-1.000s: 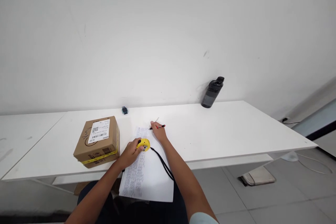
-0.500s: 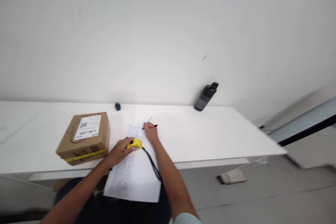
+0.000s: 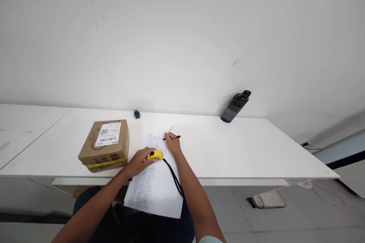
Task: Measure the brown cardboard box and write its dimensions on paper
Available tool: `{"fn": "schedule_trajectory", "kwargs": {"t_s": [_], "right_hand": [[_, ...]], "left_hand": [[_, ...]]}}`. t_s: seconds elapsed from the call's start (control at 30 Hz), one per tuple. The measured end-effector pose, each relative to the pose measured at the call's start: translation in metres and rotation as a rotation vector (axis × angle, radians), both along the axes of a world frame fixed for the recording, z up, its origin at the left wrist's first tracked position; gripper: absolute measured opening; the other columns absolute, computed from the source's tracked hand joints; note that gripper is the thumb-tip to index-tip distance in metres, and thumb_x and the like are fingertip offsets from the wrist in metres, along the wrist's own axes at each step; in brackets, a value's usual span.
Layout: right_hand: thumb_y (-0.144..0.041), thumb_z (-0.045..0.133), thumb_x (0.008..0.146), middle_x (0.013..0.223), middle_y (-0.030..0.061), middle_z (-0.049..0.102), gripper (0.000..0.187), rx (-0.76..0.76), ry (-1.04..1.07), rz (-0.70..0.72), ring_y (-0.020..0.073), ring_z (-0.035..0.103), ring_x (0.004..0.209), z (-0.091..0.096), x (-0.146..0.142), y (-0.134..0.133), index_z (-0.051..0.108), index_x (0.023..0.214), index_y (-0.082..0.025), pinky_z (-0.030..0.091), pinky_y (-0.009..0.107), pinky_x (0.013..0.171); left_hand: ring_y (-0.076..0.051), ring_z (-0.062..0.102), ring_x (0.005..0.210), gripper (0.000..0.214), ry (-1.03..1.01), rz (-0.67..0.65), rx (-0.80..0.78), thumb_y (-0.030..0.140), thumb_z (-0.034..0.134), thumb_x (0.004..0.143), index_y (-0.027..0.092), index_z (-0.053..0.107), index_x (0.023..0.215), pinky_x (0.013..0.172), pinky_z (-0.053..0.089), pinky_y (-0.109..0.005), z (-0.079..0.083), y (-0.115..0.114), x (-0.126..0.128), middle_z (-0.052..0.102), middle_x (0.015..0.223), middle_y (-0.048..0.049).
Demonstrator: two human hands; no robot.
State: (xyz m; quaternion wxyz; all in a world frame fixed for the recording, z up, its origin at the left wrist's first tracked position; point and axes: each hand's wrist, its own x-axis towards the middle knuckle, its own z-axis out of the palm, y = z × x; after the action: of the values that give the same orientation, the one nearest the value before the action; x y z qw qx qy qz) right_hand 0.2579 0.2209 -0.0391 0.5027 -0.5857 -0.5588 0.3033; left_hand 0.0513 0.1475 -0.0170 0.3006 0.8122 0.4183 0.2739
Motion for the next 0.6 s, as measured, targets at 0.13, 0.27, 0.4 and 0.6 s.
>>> {"fn": "schedule_trajectory", "kwargs": {"t_s": [0.13,0.27,0.4,0.6], "right_hand": [[-0.050,0.049,0.084,0.055,-0.0027,0.048,0.038,0.012,0.005,-0.014,0.0166,0.046,0.060,-0.0008,-0.0003,0.0005,0.046,0.057,-0.023,0.036,0.029,0.060],[-0.049,0.048,0.085,0.056,-0.0038,0.043,0.038,0.024,0.008,-0.049,0.0156,0.042,0.059,-0.0019,-0.0008,-0.0002,0.042,0.057,-0.023,0.034,0.028,0.059],[-0.049,0.049,0.084,0.055,-0.0045,0.039,0.039,0.026,0.007,-0.076,0.0152,0.039,0.060,-0.0024,-0.0005,-0.0004,0.037,0.057,-0.024,0.032,0.027,0.057],[-0.048,0.048,0.084,0.053,-0.0050,0.040,0.038,0.005,0.024,-0.062,0.0147,0.039,0.056,-0.0027,0.0009,0.0003,0.038,0.056,-0.024,0.032,0.027,0.055]], "left_hand": [[-0.023,0.058,0.105,0.042,0.001,0.005,-0.036,0.047,0.053,0.092,0.026,0.059,0.127,0.096,0.041,-0.036,0.0033,-0.0016,0.0004,0.065,0.115,-0.0043],[-0.024,0.057,0.105,0.043,-0.001,0.020,-0.051,0.048,0.054,0.091,0.025,0.060,0.126,0.097,0.042,-0.038,0.0056,-0.0022,0.0011,0.065,0.116,-0.0055],[-0.024,0.057,0.106,0.042,-0.003,0.017,-0.058,0.047,0.054,0.091,0.024,0.060,0.126,0.097,0.043,-0.038,0.0042,-0.0008,0.0016,0.065,0.117,-0.0060],[-0.024,0.058,0.105,0.043,-0.013,0.024,-0.035,0.048,0.054,0.091,0.024,0.060,0.126,0.096,0.043,-0.037,0.0010,0.0002,0.0009,0.065,0.116,-0.0057]]}}
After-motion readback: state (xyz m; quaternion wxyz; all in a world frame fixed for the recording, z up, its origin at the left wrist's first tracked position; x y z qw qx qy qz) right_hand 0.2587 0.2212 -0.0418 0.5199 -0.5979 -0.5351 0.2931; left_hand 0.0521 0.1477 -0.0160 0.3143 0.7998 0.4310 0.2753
